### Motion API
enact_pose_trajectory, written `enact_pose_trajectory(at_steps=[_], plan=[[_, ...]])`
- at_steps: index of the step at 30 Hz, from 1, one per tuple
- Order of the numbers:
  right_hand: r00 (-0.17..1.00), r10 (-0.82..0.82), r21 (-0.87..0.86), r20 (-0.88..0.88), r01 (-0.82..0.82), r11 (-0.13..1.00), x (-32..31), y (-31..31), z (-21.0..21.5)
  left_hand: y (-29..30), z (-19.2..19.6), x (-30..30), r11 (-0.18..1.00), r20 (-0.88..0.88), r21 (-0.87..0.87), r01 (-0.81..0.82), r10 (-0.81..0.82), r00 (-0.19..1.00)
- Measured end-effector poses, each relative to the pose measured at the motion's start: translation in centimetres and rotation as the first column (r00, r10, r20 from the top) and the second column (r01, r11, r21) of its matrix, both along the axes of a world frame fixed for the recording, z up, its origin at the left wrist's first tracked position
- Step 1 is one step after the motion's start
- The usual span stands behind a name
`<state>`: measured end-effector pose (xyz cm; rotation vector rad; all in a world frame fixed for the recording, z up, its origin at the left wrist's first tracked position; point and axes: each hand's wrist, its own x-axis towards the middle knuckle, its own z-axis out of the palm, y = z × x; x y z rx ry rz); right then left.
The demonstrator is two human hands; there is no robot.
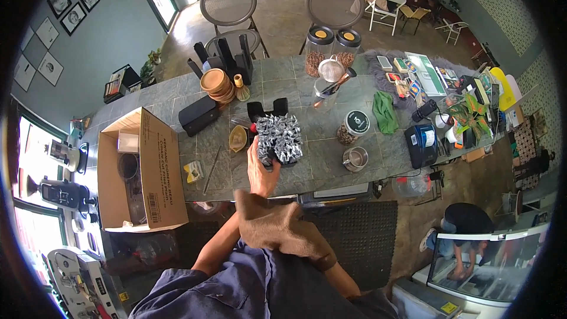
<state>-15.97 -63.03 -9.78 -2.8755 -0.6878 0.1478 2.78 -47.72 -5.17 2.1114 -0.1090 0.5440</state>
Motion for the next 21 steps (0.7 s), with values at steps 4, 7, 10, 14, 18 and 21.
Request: enact_pose_trajectory(at_steps=[4,7,10,14,18,21], plan=[[0.971,0.090,-0.154,0.223,-0.056,0.987,2.1,2.0,5.7,0.2,-0.4,0.2,1.000,-0.052,-0.020,-0.024,0.023,0.998],[0.911,0.164,-0.269,0.379,-0.061,0.961,5.4,3.8,10.3,0.2,0.1,-0.3,1.000,-0.031,0.005,-0.008,0.008,0.999],[0.820,0.249,-0.380,0.515,-0.042,0.924,4.9,3.8,14.2,0.1,0.0,-0.5,1.000,-0.037,-0.023,0.013,-0.014,0.999],[0.657,0.386,-0.510,0.648,-0.002,0.860,5.7,4.4,19.4,0.4,-0.7,0.1,0.999,-0.110,0.034,-0.039,0.043,0.993],[0.834,0.301,-0.307,0.462,-0.168,0.937,6.0,3.0,26.7,0.4,-0.8,0.0,0.999,-0.076,0.028,-0.037,0.039,0.996],[0.925,0.165,-0.181,0.342,-0.107,0.978,4.1,1.3,21.6,0.0,-0.4,-0.3,0.998,-0.022,-0.010,-0.059,0.059,0.998]])
